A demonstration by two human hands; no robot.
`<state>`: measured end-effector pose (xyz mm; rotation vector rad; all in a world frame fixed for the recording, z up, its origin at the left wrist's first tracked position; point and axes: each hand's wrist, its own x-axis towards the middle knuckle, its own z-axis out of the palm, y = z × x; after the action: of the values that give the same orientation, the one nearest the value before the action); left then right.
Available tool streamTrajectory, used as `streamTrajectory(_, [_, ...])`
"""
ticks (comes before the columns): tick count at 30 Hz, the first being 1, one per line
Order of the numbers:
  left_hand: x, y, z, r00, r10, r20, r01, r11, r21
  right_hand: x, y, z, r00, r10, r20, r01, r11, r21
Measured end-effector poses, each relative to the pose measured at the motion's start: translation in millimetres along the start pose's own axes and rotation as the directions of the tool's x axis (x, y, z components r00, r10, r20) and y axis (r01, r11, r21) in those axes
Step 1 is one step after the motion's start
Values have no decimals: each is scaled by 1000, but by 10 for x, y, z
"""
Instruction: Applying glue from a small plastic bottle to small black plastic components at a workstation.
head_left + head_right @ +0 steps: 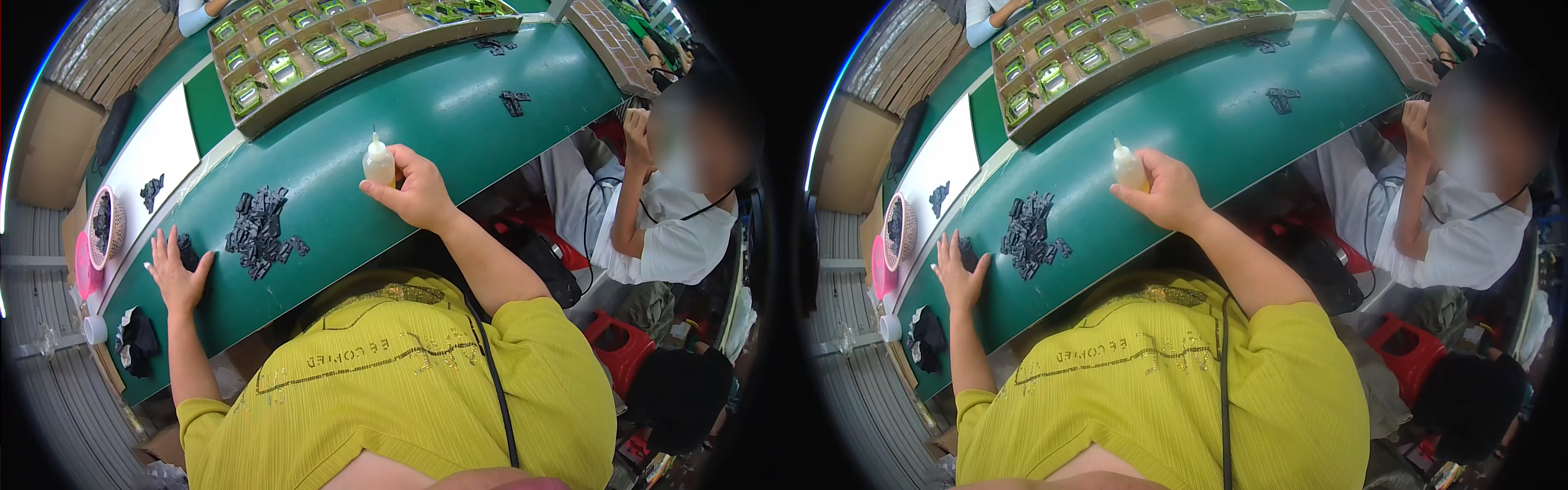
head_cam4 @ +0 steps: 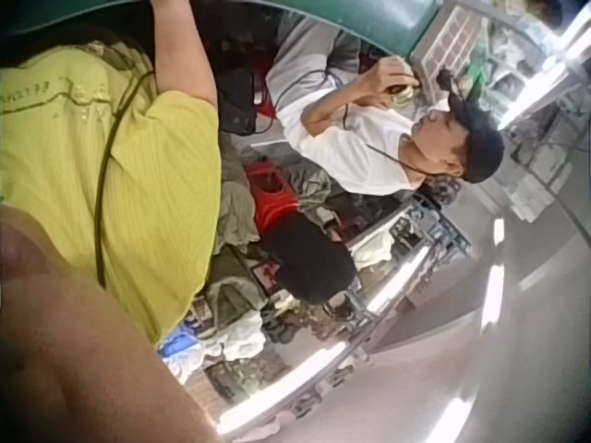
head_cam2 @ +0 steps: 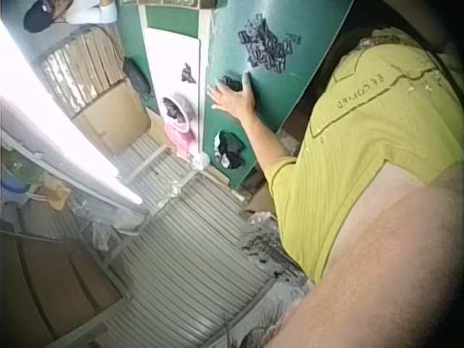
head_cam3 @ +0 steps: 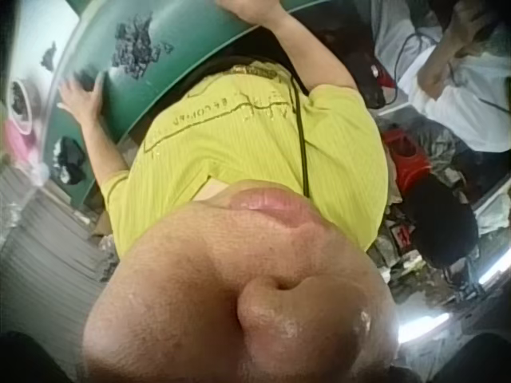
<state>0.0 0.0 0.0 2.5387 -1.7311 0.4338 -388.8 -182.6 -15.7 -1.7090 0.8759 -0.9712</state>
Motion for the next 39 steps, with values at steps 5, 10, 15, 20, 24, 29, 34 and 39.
streamTrajectory(5, [36, -26, 105, 978, -89, 191, 122, 978, -168, -34, 16, -95, 999, -43, 29, 43, 999, -30])
streamTrajectory(10, [8, -60, 103, 997, -13, 82, 32, 972, -231, 51, 98, -35, 994, -86, 73, 86, 996, 0])
streamTrajectory(15, [296, -84, 64, 970, -167, -179, 84, 915, -395, 33, 210, -57, 999, -13, 42, 1, 959, 282])
streamTrajectory(20, [295, -287, -74, 915, -399, 63, 381, 801, -462, 23, 187, -38, 992, -50, 119, 15, 961, 276])
streamTrajectory(24, [359, -318, -49, 902, -389, 189, 432, 798, -421, -9, 135, -2, 994, -48, 99, 25, 974, 226])
streamTrajectory(29, [377, 298, -236, 975, -8, 220, 158, 722, -674, 19, 168, 31, 998, -2, 65, -11, 979, 202])
streamTrajectory(34, [92, 1263, -511, 906, 385, 178, -176, 724, -667, 56, 153, 48, 999, -17, 29, 11, 980, 196])
streamTrajectory(39, [207, 1557, -394, 845, 526, 98, -373, 710, -598, 48, 187, -31, 999, -20, 35, 18, 999, 48])
